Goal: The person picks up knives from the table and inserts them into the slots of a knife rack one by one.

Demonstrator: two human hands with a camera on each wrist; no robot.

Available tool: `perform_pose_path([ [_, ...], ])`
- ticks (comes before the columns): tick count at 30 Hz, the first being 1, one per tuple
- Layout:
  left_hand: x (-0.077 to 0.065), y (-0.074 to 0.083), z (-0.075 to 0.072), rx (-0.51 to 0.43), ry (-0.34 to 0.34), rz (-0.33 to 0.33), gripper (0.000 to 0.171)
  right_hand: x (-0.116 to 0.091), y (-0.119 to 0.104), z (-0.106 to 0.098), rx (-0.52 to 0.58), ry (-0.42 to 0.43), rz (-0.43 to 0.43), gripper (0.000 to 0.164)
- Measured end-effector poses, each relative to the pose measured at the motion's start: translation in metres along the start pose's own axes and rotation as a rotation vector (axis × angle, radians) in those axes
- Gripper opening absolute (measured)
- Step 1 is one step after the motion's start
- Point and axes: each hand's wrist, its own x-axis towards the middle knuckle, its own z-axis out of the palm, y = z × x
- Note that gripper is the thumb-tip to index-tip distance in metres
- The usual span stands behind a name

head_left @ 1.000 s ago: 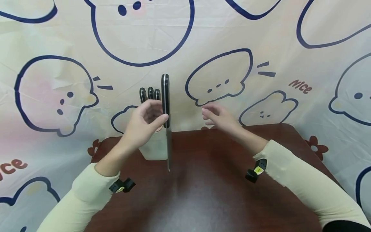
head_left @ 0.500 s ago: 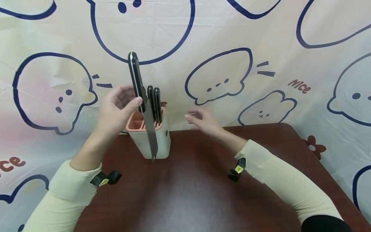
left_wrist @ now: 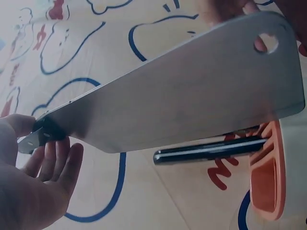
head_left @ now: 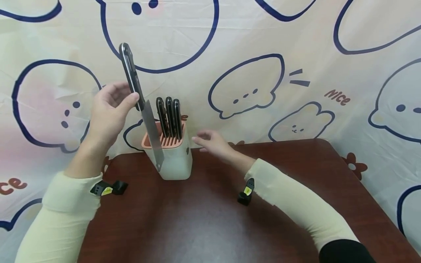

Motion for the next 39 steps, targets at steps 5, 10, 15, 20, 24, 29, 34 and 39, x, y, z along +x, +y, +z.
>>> perform_pose_path([
  [5,0.01,-0.005,-0.006,-0.077,0.045,-0.03,0.026,0.01,0.004,0.015,0.032,0.031,0.02,0.06],
  [10,0.018,-0.003,-0.01,-0.098,0.075,-0.047,0.027,0.02,0.002,0.031,0.038,0.054,0.021,0.066],
  [15,0.023,0.002,-0.012,-0.052,0.09,-0.066,0.031,0.025,0.002,0.045,0.037,0.079,0.035,0.069],
  [20,0.029,0.005,-0.014,-0.088,0.101,-0.06,0.034,0.024,0.004,0.055,-0.006,0.112,0.035,0.065],
  [24,0.033,0.008,-0.013,-0.139,0.097,-0.046,0.034,0.025,0.004,0.06,-0.004,0.141,0.043,0.063],
  [29,0.036,0.012,-0.012,-0.15,0.091,-0.06,0.036,0.024,0.002,0.063,0.015,0.163,0.055,0.063],
  [34,0.04,0.015,-0.01,-0.149,0.088,-0.066,0.038,0.024,0.002,0.065,0.018,0.173,0.053,0.06],
  [39,0.043,0.012,-0.007,-0.102,0.079,-0.095,0.038,0.025,0.003,0.065,0.015,0.18,0.057,0.059],
])
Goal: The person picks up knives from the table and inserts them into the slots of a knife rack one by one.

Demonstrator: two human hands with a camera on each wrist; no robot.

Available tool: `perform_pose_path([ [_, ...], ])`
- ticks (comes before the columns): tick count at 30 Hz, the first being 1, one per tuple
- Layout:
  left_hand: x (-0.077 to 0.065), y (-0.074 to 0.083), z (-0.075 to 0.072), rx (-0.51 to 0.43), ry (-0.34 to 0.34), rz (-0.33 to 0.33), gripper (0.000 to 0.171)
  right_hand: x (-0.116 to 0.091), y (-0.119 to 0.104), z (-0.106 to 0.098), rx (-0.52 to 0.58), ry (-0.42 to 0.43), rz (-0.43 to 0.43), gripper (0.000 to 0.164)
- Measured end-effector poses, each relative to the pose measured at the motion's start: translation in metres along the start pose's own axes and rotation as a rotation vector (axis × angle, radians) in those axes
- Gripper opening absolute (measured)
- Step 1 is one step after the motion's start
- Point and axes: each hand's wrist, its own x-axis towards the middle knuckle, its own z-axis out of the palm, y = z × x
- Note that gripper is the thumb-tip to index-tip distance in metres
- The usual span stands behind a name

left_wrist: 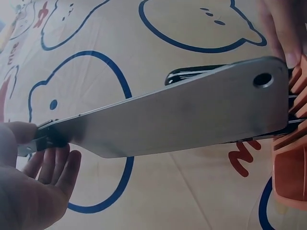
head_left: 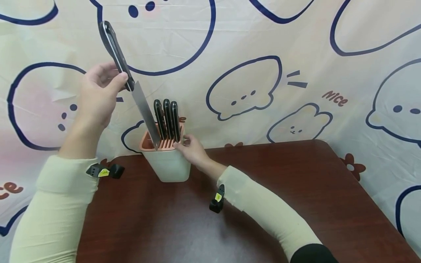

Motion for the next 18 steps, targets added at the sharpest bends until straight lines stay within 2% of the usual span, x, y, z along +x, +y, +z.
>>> perform_pose_path([
  [6,0.003,-0.008,0.003,0.177,0.004,-0.025,0.042,0.0,0.0,0.0,0.0,-0.003,0.009,0.058],
  [14,0.007,-0.019,0.005,0.239,-0.009,-0.081,0.045,0.0,-0.001,0.0,-0.006,0.0,0.023,0.059],
  [18,0.008,-0.025,0.004,0.258,-0.029,-0.082,0.046,0.0,-0.001,0.0,-0.009,0.012,0.025,0.058],
])
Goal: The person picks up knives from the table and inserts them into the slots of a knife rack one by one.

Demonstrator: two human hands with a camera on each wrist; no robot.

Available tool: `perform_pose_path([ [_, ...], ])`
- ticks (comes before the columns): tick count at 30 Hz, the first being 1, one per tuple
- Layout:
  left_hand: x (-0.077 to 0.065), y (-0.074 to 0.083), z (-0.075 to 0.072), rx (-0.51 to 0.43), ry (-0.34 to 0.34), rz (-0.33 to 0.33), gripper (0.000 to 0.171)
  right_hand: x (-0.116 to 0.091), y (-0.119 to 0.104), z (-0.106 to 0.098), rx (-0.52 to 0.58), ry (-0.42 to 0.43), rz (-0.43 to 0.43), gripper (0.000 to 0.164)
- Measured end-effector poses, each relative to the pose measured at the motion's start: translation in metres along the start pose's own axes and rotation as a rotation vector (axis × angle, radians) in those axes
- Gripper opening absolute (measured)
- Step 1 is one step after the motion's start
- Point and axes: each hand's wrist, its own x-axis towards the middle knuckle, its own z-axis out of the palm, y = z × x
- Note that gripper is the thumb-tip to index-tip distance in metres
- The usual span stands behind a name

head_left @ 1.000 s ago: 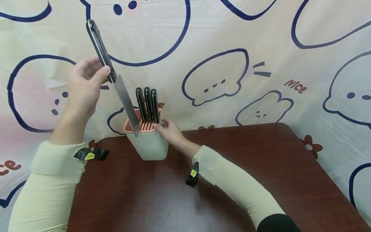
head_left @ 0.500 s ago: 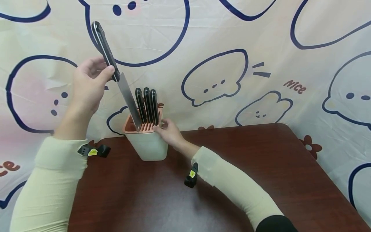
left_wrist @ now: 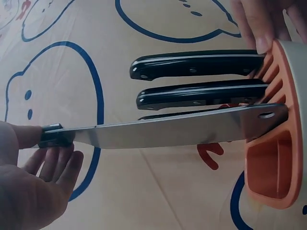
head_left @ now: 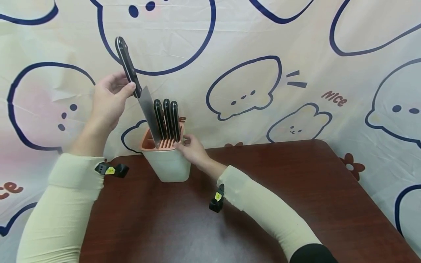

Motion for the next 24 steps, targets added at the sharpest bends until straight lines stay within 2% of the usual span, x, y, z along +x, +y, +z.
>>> perform_pose_path([
  [10,-0.002,-0.017,0.002,0.061,-0.05,-0.011,0.05,0.001,0.001,0.0,-0.007,0.001,0.003,0.058],
  [16,-0.009,-0.037,0.0,0.121,-0.111,0.001,0.055,0.001,0.0,0.001,0.002,0.008,0.004,0.058],
  [24,-0.014,-0.06,0.01,0.14,-0.198,0.006,0.059,0.001,0.0,0.0,-0.002,0.023,0.005,0.057],
])
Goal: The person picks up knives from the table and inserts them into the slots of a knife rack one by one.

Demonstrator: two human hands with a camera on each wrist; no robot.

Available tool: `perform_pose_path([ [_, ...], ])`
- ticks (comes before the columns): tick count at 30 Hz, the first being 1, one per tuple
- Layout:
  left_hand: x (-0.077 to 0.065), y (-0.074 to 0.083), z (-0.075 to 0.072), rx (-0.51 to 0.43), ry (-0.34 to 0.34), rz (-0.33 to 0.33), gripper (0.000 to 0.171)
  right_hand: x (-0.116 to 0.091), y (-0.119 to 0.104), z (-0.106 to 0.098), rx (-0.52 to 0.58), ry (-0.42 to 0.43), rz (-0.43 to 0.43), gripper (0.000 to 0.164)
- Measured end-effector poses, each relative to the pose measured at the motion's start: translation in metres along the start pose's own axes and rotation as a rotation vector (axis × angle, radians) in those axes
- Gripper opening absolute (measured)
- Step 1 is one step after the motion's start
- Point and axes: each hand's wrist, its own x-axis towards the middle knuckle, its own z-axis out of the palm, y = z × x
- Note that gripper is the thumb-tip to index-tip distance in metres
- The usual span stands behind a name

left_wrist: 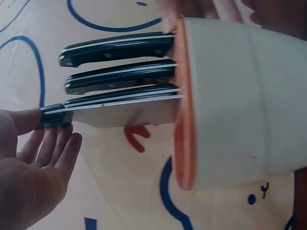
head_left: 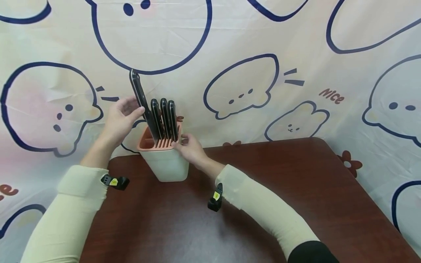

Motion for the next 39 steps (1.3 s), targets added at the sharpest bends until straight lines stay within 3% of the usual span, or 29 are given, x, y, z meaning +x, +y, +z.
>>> perform_pose_path([
  [9,-0.008,-0.023,0.012,-0.018,-0.047,0.023,0.053,-0.001,0.001,0.001,-0.001,-0.003,-0.004,0.057],
  [19,-0.02,-0.045,0.023,0.006,-0.094,-0.004,0.055,-0.002,0.001,0.001,-0.002,0.002,0.0,0.056],
  [39,-0.025,-0.051,0.021,0.072,-0.196,-0.067,0.061,-0.002,-0.001,0.001,-0.005,0.006,-0.003,0.057],
])
